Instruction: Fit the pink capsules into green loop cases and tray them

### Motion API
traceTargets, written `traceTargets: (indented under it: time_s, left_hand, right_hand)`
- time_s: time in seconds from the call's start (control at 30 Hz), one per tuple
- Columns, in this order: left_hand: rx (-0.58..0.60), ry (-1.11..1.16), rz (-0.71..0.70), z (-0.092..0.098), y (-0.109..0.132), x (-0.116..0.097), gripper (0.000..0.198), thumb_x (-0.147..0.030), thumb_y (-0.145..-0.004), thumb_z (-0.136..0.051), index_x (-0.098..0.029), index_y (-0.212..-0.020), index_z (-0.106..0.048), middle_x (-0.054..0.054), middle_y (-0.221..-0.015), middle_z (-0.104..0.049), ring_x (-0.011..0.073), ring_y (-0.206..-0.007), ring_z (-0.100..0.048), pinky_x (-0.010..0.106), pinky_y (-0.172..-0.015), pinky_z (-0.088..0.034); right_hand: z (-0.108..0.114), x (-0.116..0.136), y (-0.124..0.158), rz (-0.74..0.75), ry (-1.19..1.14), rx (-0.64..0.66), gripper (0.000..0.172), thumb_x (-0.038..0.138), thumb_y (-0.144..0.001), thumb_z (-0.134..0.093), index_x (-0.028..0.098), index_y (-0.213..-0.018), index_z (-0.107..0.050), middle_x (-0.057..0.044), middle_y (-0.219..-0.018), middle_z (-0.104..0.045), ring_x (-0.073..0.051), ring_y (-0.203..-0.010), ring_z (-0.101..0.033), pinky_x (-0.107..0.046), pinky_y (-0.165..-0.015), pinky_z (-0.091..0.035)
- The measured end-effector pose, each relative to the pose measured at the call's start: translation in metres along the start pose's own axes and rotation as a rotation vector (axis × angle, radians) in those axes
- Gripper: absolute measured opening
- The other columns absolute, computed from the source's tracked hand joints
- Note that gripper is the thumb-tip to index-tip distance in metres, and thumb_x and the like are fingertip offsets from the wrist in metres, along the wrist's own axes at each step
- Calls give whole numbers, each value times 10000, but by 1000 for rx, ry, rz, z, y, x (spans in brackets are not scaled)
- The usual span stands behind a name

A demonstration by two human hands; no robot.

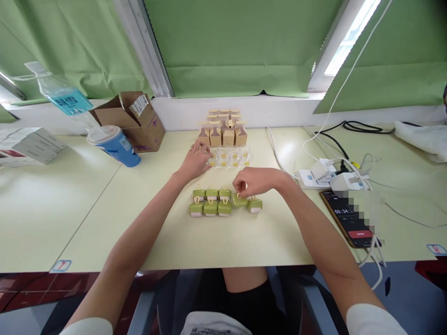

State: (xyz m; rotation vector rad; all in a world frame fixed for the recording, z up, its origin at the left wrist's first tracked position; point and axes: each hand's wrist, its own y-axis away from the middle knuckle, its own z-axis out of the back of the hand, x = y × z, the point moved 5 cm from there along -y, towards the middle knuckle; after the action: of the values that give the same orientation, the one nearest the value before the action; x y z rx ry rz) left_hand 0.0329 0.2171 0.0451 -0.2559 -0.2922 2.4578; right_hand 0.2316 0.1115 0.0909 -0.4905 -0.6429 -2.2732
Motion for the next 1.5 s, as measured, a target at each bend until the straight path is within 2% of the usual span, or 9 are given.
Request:
traceTargets:
  time_s: [0.1, 0.2, 0.3, 0.43, 0.6, 0.73, 1.03, 1.2, 1.5]
  left_hand:
    - [24, 30, 1, 2, 2, -1, 143, -203, -871, -708, -212, -934, -837, 193, -1298, -672, 471, -1407, -470, 675, -1131, -472]
    - [95, 102, -81, 8, 5, -8, 126, -259, -896, -701, -208, -842, -803, 173, -1325, -684, 444, -1403, -482, 624, -1113, -481]
    - [252, 200, -168, 12, 9, -18, 114, -326, -891, -723, -221, -880, -767, 135, -1254, -714, 397, -1317, -549, 536, -1058, -499]
    - [373, 373, -54, 7, 12, -20, 353, -362, -814, -808, -240, -1104, -647, 97, -1193, -711, 321, -1100, -662, 424, -894, -526]
    - [344, 557, 42, 0, 14, -20, 685, -434, -730, -915, -269, -1251, -503, 94, -1207, -713, 305, -1045, -701, 375, -780, -533]
    - [351, 598, 51, -1, 15, -23, 840, -448, -737, -916, -289, -1408, -436, 86, -1225, -748, 286, -985, -719, 389, -805, -539]
    - [347, 623, 12, 2, 12, -29, 785, -388, -741, -924, -274, -1354, -449, 80, -1179, -744, 286, -1043, -720, 374, -820, -542]
    - [352, 577, 17, 4, 13, -33, 742, -343, -756, -906, -260, -1348, -467, 61, -1107, -715, 299, -1046, -720, 365, -802, -528]
    - [344, 543, 2, 5, 14, -34, 685, -363, -779, -901, -261, -1314, -487, 77, -1150, -691, 307, -1060, -726, 371, -789, -537]
  right_hand:
    - [22, -3, 14, 90, -94, -169, 190, 156, -863, -721, 232, -692, -687, -4, -813, -800, -185, -782, -730, -320, -692, -527]
    - [40, -14, 22, 60, -237, -345, 152, 292, -913, -731, 218, -781, -731, -35, -887, -818, -189, -800, -759, -330, -731, -575]
    - [49, -27, 17, 46, -400, -585, 181, 359, -904, -762, 196, -830, -737, -62, -900, -812, -195, -810, -763, -336, -740, -605]
    - [40, -39, -6, 84, -510, -789, 174, 352, -866, -776, 194, -818, -720, -92, -976, -826, -205, -846, -762, -348, -758, -646]
    - [17, -40, -35, 94, -468, -796, 125, 313, -880, -730, 207, -817, -711, -62, -894, -817, -206, -834, -774, -356, -794, -657]
    - [6, -35, -45, 121, -332, -759, 104, 247, -911, -656, 211, -830, -710, -38, -887, -819, -189, -813, -758, -341, -822, -625]
    - [-7, -27, -56, 36, 48, -640, 159, 155, -1024, -570, 182, -938, -700, -72, -927, -821, -199, -779, -709, -324, -775, -465]
    - [-11, -12, -55, 50, 363, -542, 247, 121, -1084, -484, 153, -1078, -730, -134, -989, -802, -263, -917, -693, -343, -709, -341]
    - [-10, -11, -54, 51, 375, -594, 282, 82, -1083, -450, 145, -1139, -719, -147, -996, -788, -265, -896, -646, -348, -740, -351]
